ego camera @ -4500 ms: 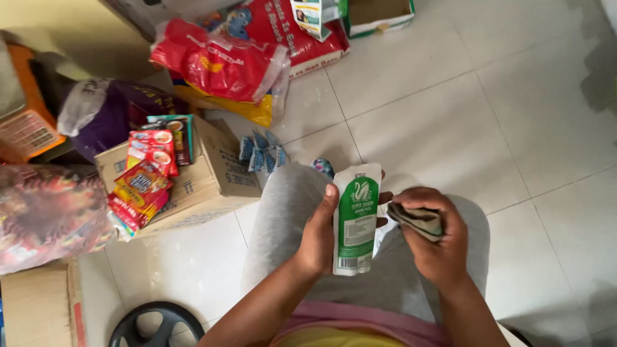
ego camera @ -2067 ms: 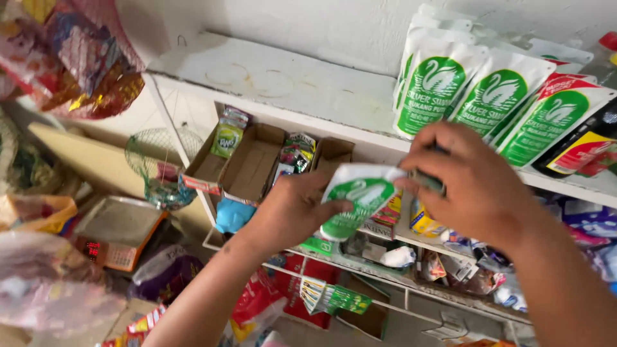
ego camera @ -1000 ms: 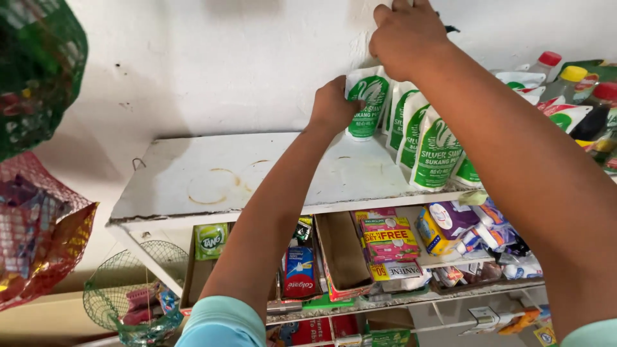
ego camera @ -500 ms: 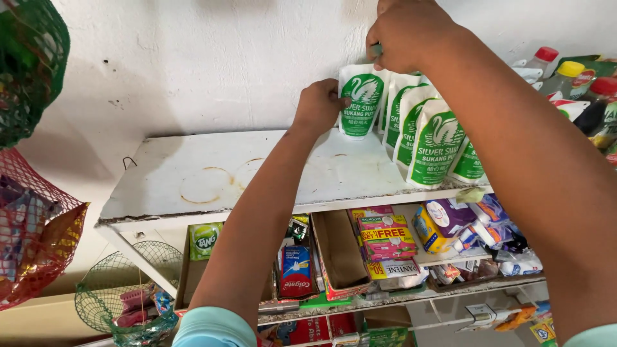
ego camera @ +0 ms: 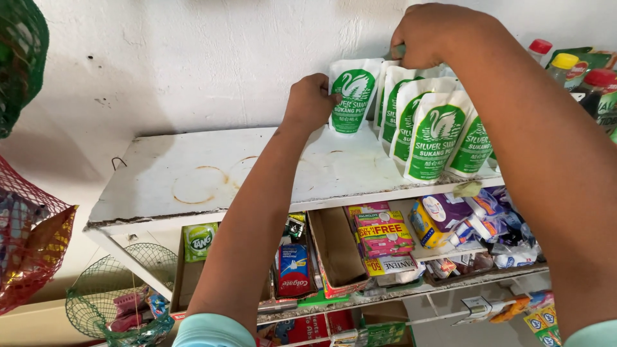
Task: Wiping dust off packaged food pouches and arranging them neatly on a store shelf.
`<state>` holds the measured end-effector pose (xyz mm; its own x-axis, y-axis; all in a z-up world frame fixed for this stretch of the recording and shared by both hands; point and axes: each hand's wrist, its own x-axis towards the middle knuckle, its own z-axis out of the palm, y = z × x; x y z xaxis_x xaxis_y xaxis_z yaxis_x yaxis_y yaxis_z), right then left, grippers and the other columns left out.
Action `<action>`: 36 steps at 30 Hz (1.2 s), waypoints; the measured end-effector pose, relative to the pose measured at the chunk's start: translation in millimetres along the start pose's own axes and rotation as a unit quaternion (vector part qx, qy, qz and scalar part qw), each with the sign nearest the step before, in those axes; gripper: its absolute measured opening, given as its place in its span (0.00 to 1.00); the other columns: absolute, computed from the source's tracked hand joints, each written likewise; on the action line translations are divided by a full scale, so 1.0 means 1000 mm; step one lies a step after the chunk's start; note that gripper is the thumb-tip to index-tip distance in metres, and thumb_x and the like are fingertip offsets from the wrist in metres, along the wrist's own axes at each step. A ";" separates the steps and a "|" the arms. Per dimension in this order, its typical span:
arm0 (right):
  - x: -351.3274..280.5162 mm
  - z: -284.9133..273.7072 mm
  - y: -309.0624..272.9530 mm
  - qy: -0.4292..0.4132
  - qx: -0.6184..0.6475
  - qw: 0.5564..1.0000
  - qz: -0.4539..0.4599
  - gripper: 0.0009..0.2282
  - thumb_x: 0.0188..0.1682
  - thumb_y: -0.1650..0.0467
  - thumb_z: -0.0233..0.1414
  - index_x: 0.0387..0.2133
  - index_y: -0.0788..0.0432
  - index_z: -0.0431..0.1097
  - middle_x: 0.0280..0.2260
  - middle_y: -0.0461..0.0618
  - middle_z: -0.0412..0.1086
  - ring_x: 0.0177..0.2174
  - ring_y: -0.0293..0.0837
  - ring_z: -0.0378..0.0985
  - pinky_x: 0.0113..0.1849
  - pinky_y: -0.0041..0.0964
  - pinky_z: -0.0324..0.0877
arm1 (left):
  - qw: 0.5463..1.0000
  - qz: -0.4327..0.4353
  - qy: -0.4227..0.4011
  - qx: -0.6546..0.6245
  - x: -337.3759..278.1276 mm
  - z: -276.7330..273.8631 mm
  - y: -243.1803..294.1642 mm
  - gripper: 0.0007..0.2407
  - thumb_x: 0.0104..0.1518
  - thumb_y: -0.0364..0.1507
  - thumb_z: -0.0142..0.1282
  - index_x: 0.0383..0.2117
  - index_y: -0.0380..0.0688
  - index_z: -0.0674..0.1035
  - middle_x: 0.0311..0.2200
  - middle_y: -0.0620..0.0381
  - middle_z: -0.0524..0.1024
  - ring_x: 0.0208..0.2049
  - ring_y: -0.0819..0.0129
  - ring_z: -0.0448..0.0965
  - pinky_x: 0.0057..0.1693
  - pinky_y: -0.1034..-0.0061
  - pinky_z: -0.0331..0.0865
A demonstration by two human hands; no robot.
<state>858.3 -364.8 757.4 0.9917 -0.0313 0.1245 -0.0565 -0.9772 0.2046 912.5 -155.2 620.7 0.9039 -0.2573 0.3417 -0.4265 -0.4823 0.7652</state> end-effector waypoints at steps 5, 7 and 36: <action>0.000 0.004 0.006 0.055 -0.019 0.997 -0.052 0.18 0.39 0.68 0.66 0.45 0.46 0.81 0.43 0.50 0.77 0.40 0.54 0.81 0.40 0.50 0.75 | 1.000 0.016 0.011 -0.016 0.001 0.004 -0.005 0.08 0.52 0.28 0.66 0.33 0.39 0.81 0.28 0.53 0.82 0.30 0.65 0.83 0.39 0.71 0.77; 0.006 0.012 0.014 0.090 -0.013 0.992 -0.091 0.17 0.37 0.68 0.67 0.43 0.48 0.82 0.44 0.48 0.76 0.40 0.54 0.79 0.38 0.49 0.75 | 0.999 0.014 0.014 -0.039 0.000 0.006 -0.005 0.08 0.52 0.28 0.65 0.34 0.40 0.80 0.28 0.53 0.82 0.29 0.66 0.83 0.38 0.71 0.77; 0.013 0.016 0.034 0.002 0.055 0.998 0.015 0.21 0.43 0.69 0.63 0.52 0.45 0.77 0.44 0.54 0.79 0.40 0.55 0.82 0.42 0.50 0.75 | 0.999 0.022 -0.003 -0.033 0.004 0.016 -0.013 0.13 0.53 0.28 0.66 0.41 0.40 0.77 0.38 0.50 0.82 0.40 0.63 0.84 0.46 0.71 0.78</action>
<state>870.8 -401.8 750.7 0.9892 -0.0610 0.1331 -0.0738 -0.9929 0.0936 921.5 -163.1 603.5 0.8841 -0.2814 0.3732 -0.4627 -0.4144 0.7837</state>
